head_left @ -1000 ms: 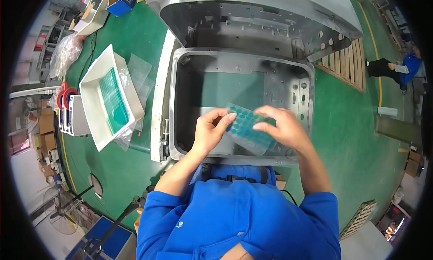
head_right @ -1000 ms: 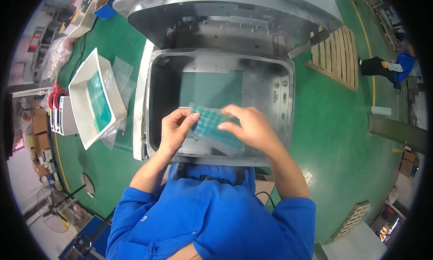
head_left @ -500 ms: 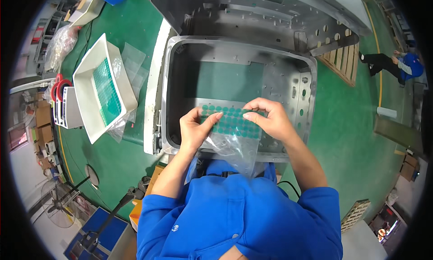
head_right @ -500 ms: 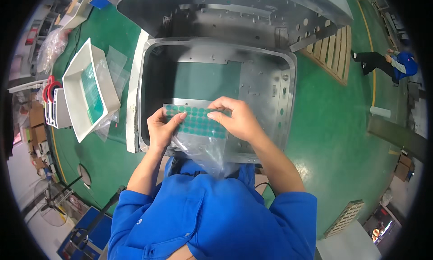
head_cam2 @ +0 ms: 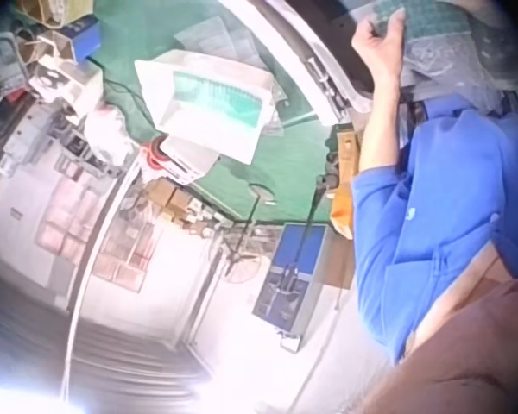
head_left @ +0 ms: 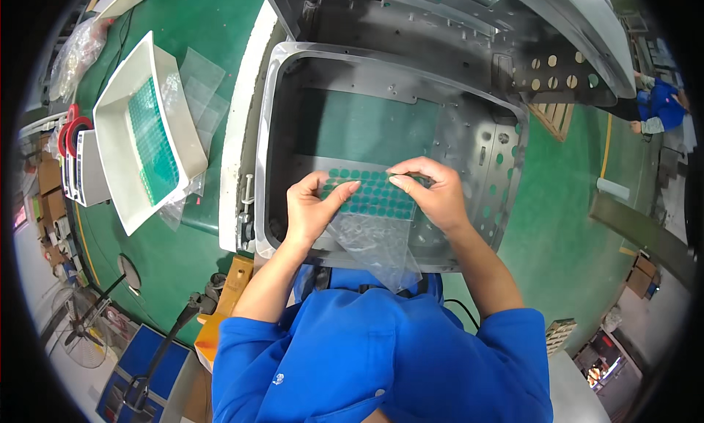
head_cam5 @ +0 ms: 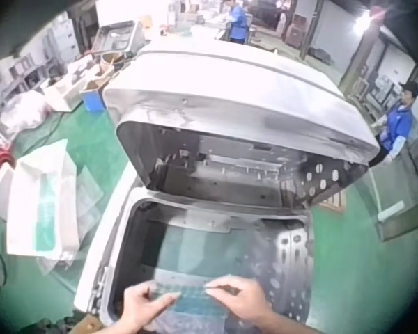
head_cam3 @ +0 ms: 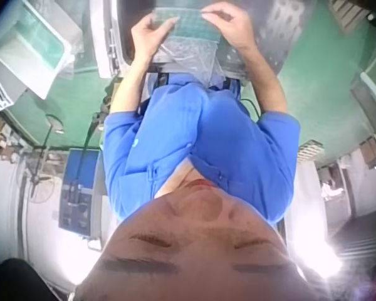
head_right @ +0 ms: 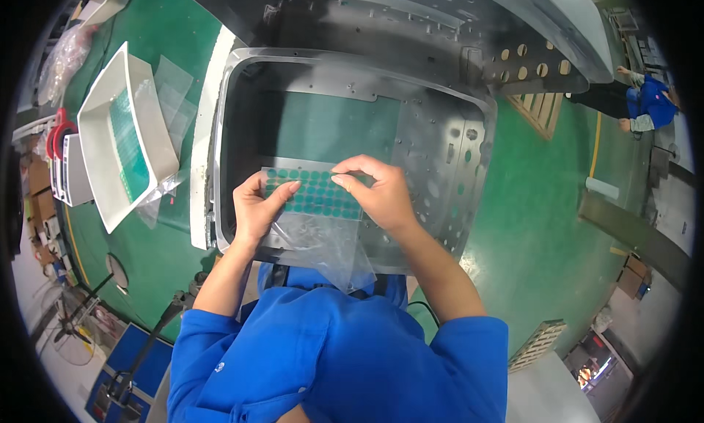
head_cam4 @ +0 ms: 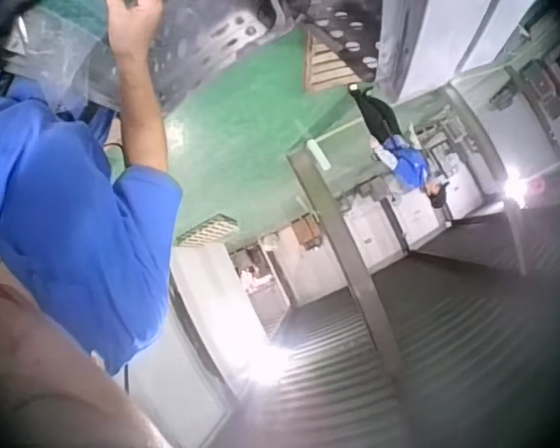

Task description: Applying small green circular labels to the interior surfaces of metal casing components on a fabrication floor.

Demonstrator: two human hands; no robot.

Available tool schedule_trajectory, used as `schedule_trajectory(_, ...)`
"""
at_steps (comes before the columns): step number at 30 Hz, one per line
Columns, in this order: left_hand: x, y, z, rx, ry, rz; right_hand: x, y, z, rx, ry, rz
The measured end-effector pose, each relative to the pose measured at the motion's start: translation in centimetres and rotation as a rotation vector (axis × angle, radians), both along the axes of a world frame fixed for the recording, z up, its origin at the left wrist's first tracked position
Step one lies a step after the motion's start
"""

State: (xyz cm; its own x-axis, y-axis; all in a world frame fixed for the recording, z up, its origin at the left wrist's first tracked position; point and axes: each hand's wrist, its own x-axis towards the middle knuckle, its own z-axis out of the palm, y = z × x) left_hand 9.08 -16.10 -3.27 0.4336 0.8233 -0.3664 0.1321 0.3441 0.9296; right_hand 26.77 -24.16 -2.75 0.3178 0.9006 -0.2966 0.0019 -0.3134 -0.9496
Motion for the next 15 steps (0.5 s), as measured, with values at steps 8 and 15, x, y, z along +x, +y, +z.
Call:
schedule_trajectory(8,0.7,0.5,-2.1,-0.115,0.193,0.108,1.6,3.2,-4.7,0.152,-0.063,-0.110)
schedule_trajectory(15,0.6,-1.1,-2.0,-0.200,0.271,0.033,8.1,8.5,-13.0,-0.110,-0.505,-0.081)
